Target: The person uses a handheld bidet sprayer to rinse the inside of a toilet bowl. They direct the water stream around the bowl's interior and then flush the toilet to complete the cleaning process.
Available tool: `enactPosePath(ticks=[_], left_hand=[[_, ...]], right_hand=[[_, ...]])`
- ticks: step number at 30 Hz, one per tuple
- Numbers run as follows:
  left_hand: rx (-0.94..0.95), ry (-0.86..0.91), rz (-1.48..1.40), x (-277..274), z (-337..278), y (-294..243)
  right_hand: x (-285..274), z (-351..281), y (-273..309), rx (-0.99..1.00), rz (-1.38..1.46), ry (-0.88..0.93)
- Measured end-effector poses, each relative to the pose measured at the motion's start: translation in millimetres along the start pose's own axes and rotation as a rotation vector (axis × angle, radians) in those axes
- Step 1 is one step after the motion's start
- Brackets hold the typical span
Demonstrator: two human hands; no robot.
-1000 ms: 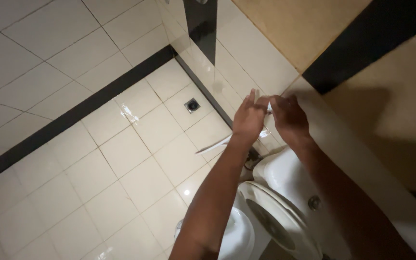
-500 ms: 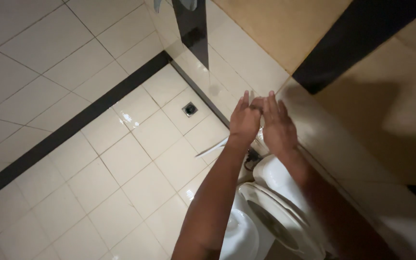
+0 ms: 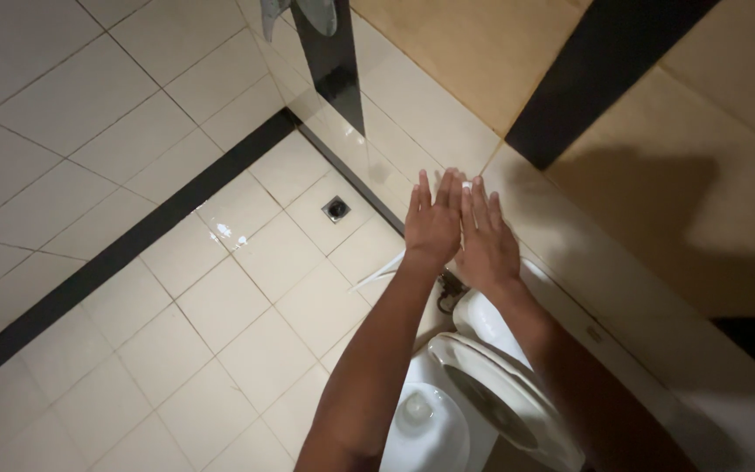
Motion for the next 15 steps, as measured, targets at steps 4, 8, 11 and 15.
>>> enactPosePath(ticks=[4,8,11,15], left_hand=[[-0.004,-0.087,-0.040,6.6,6.2,-0.5],[-0.066,0.065,-0.079,4.2,15.9,3.1],[-0.107,0.082,-0.157,6.8,18.1,7.1],[-0.149,0.173,-0.282,-16.9,8.3,10.9]], right_hand=[[3.3,-1.0,-6.8,0.031,-0.002,-0.039],[-9.2,0.1,-10.2,0.043,0.097,-0.050],[-3.1,-2.5,-15.4,0.026,0.082,-0.062],[-7.1,-8.7,-17.7,0.020,0.076,-0.049]])
Point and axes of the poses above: each hand's wrist, its own z-axis towards the middle knuckle, its own x-axis out of the palm, y = z × x, the point moved 8 cm from there along z, towards the middle knuckle, and after that the axes turned 3 degrees about z, right-handed, at the moved point
